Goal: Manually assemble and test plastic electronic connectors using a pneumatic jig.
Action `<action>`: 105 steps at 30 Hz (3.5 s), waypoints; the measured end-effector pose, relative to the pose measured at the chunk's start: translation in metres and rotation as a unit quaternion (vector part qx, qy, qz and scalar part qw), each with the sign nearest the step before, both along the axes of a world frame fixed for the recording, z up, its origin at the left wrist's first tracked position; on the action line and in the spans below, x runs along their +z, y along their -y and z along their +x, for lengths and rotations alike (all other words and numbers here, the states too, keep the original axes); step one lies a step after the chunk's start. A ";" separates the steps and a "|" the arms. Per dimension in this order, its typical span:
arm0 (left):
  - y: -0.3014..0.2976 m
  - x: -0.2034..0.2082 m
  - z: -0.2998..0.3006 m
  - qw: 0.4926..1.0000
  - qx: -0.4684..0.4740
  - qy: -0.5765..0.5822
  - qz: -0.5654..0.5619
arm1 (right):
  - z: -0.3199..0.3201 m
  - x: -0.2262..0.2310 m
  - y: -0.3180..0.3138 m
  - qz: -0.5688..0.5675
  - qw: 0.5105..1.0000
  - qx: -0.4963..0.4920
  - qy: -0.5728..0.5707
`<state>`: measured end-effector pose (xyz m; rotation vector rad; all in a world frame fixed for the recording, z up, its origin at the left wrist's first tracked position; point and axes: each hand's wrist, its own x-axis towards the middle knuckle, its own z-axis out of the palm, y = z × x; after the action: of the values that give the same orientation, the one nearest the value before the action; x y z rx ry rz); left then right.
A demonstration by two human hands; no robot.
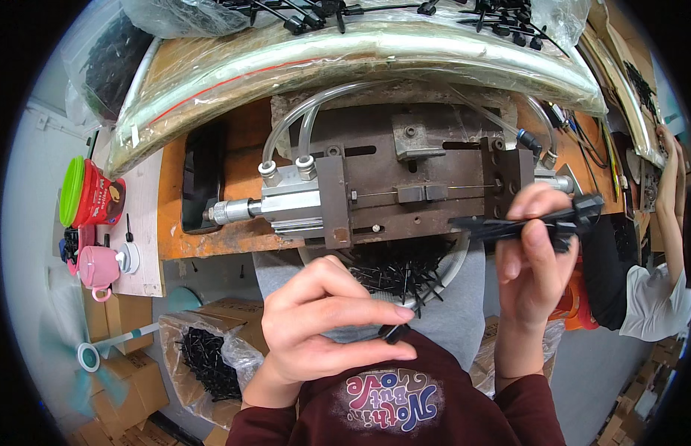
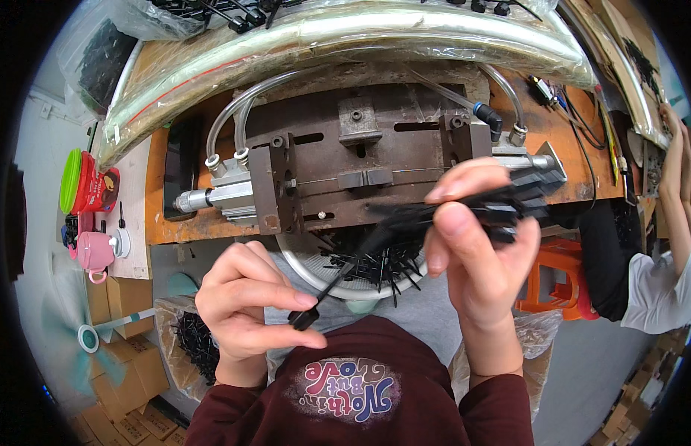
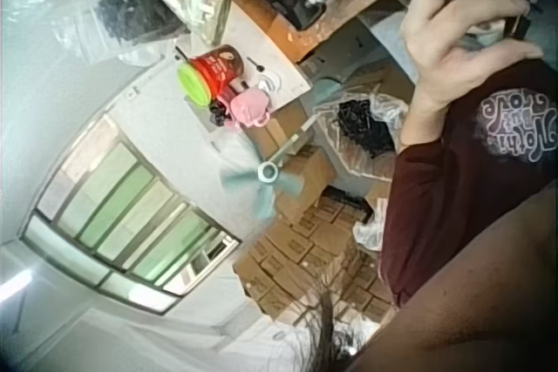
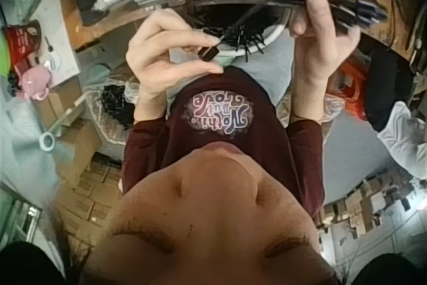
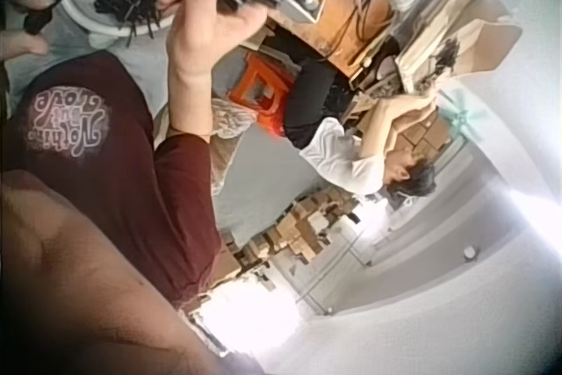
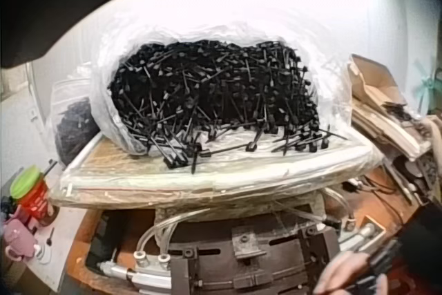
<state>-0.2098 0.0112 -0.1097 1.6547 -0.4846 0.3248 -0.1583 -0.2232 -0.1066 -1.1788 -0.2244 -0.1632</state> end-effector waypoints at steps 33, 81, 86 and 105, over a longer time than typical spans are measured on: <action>0.048 -0.018 0.029 0.984 0.063 0.007 0.164 | -0.013 -0.017 0.013 -0.486 0.769 -0.228 0.347; 0.076 -0.055 0.033 0.887 0.215 0.218 0.345 | -0.006 -0.019 0.014 -0.425 0.737 -0.295 0.434; 0.080 -0.079 0.006 0.918 -0.018 0.107 0.382 | -0.002 -0.012 0.008 -0.378 0.769 -0.299 0.421; 0.034 -0.025 -0.024 0.973 0.114 0.201 -0.006 | -0.013 -0.009 -0.039 -0.394 0.703 -0.191 0.559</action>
<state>-0.2336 -0.0226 -0.1346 1.6388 -0.5906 0.8422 -0.1717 -0.1846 -0.1157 -1.8474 -1.2252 -1.2823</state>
